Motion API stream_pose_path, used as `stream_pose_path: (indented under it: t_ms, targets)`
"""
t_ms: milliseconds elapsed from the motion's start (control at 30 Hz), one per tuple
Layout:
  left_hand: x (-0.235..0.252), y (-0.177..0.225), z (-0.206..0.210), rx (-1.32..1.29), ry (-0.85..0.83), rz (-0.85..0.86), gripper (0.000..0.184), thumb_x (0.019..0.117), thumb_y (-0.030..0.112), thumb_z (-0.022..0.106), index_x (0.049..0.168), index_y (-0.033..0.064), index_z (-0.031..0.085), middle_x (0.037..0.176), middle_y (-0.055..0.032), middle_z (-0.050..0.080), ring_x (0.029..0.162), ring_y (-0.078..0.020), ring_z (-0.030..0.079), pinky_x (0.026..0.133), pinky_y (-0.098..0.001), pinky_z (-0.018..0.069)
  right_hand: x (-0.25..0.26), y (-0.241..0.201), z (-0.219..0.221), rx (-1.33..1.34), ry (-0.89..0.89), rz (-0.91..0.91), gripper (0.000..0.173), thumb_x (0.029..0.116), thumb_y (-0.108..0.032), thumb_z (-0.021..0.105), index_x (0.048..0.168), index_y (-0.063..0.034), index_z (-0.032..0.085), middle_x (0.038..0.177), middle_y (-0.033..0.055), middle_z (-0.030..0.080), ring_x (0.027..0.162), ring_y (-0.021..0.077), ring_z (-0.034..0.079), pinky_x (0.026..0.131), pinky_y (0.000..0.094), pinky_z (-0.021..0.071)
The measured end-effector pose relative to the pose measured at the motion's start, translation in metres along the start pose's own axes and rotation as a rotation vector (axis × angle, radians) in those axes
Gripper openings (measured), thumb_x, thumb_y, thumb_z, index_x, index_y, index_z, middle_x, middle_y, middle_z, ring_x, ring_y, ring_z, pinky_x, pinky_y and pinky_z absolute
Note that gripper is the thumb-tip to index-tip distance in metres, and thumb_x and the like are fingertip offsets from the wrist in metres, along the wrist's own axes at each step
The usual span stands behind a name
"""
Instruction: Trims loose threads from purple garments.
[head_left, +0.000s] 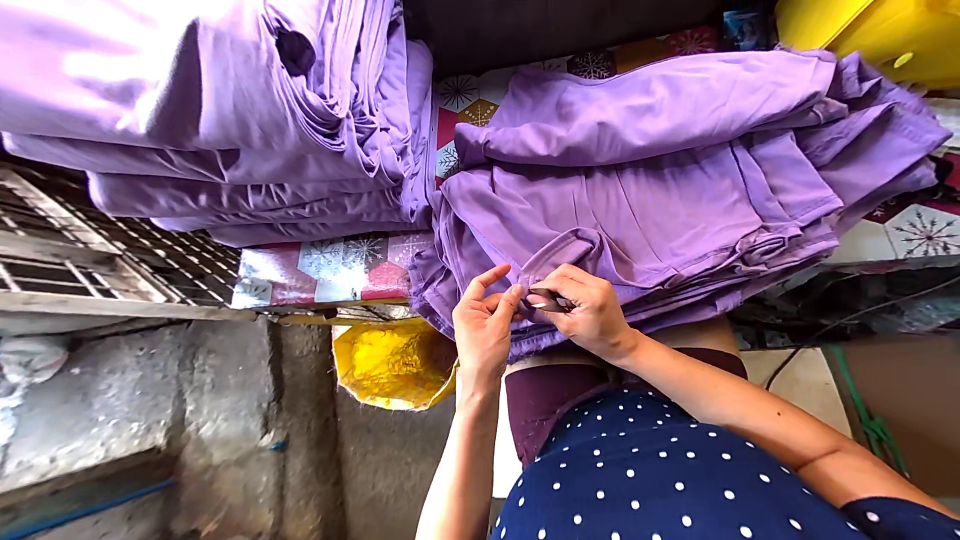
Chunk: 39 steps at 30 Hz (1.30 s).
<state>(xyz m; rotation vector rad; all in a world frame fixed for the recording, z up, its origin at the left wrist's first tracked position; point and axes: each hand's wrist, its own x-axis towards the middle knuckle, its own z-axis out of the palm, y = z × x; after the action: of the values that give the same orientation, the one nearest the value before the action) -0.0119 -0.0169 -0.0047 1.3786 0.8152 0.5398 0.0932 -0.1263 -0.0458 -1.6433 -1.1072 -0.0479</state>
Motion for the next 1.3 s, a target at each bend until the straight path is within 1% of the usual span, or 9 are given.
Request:
stream_pose_path:
  t_ms: [100, 233, 333, 400, 433, 533, 633, 833, 1300]
  targets:
    - [0.0, -0.006, 0.001, 0.006, 0.023, 0.026, 0.03, 0.0918, -0.007, 0.067, 0.12, 0.0035, 0.064, 0.067, 0.0022, 0.071, 0.058, -0.0044, 0.067, 0.061, -0.0215, 0.0585, 0.002, -0.001, -0.001, 0.086, -0.089, 0.083, 0.009, 0.0844, -0.007, 0.072, 0.088, 0.0014, 0.073, 0.08, 0.0081, 0.067, 0.067, 0.0123, 0.063, 0.059, 0.026, 0.0529]
    - [0.001, -0.007, -0.001, -0.06, 0.04, 0.021, 0.028, 0.0923, -0.009, 0.064, 0.116, 0.0056, 0.059, 0.067, 0.0019, 0.07, 0.057, -0.0036, 0.066, 0.059, -0.0195, 0.0562, 0.007, -0.005, -0.017, 0.402, -0.153, 0.3, 0.006, 0.0931, -0.003, 0.062, 0.093, 0.0012, 0.066, 0.079, 0.0016, 0.062, 0.066, -0.0011, 0.056, 0.061, 0.0139, 0.0481]
    - [0.002, -0.004, -0.002, -0.05, 0.037, 0.013, 0.029, 0.0934, -0.008, 0.064, 0.118, 0.0063, 0.058, 0.067, 0.0021, 0.07, 0.056, -0.0031, 0.065, 0.057, -0.0186, 0.0556, 0.007, 0.014, -0.023, 0.102, -0.187, 0.107, 0.022, 0.0943, -0.02, 0.066, 0.099, 0.0007, 0.07, 0.085, 0.007, 0.065, 0.07, 0.0114, 0.061, 0.061, 0.027, 0.0526]
    - [0.004, -0.004, -0.002, -0.037, 0.032, 0.016, 0.029, 0.0934, -0.007, 0.064, 0.118, 0.0057, 0.059, 0.066, 0.0018, 0.07, 0.056, -0.0028, 0.064, 0.056, -0.0179, 0.0546, 0.008, 0.02, -0.025, -0.05, -0.25, 0.033, 0.044, 0.0973, -0.043, 0.061, 0.104, -0.0005, 0.069, 0.085, 0.0088, 0.067, 0.068, 0.0182, 0.065, 0.055, 0.0372, 0.0521]
    - [0.004, -0.004, -0.003, -0.02, 0.028, 0.022, 0.028, 0.0935, -0.007, 0.065, 0.118, 0.0052, 0.059, 0.066, 0.002, 0.069, 0.055, -0.0026, 0.064, 0.056, -0.0174, 0.0538, 0.008, 0.02, -0.025, -0.109, -0.269, -0.01, 0.047, 0.0987, -0.046, 0.057, 0.103, -0.0012, 0.069, 0.084, 0.0087, 0.067, 0.066, 0.0193, 0.066, 0.052, 0.0385, 0.0516]
    - [0.005, -0.004, -0.004, 0.034, 0.018, 0.041, 0.028, 0.0937, -0.006, 0.064, 0.119, 0.005, 0.06, 0.065, 0.0026, 0.068, 0.055, -0.0023, 0.063, 0.056, -0.0171, 0.0525, 0.01, 0.024, -0.02, -0.229, -0.23, -0.183, 0.041, 0.0994, -0.042, 0.059, 0.092, -0.0035, 0.07, 0.074, 0.0067, 0.062, 0.057, 0.0191, 0.061, 0.044, 0.0346, 0.0451]
    - [0.005, -0.004, -0.005, 0.037, 0.018, 0.049, 0.027, 0.0939, -0.005, 0.065, 0.119, 0.0045, 0.061, 0.066, 0.0015, 0.07, 0.056, -0.0034, 0.064, 0.056, -0.0181, 0.054, 0.009, 0.022, -0.015, -0.26, -0.192, -0.21, 0.045, 0.0986, -0.047, 0.06, 0.09, -0.0043, 0.072, 0.071, 0.0061, 0.06, 0.057, 0.0192, 0.06, 0.045, 0.0338, 0.0443]
    - [0.004, -0.003, -0.001, 0.008, 0.033, 0.036, 0.025, 0.0943, -0.006, 0.064, 0.118, 0.0041, 0.061, 0.067, 0.0015, 0.071, 0.057, -0.0035, 0.066, 0.057, -0.0184, 0.055, -0.006, 0.019, -0.008, -0.175, -0.183, -0.127, 0.037, 0.1027, -0.032, 0.058, 0.111, 0.0027, 0.069, 0.082, 0.0102, 0.066, 0.067, 0.0201, 0.065, 0.058, 0.0334, 0.0552]
    - [0.003, -0.001, 0.002, 0.017, 0.032, 0.055, 0.024, 0.0936, -0.006, 0.065, 0.115, 0.004, 0.062, 0.068, 0.0017, 0.071, 0.056, -0.0038, 0.066, 0.056, -0.0186, 0.0555, -0.006, 0.018, -0.007, -0.312, -0.122, -0.273, 0.033, 0.1049, -0.024, 0.056, 0.109, 0.0052, 0.071, 0.075, 0.0107, 0.063, 0.058, 0.0205, 0.062, 0.049, 0.0307, 0.051]
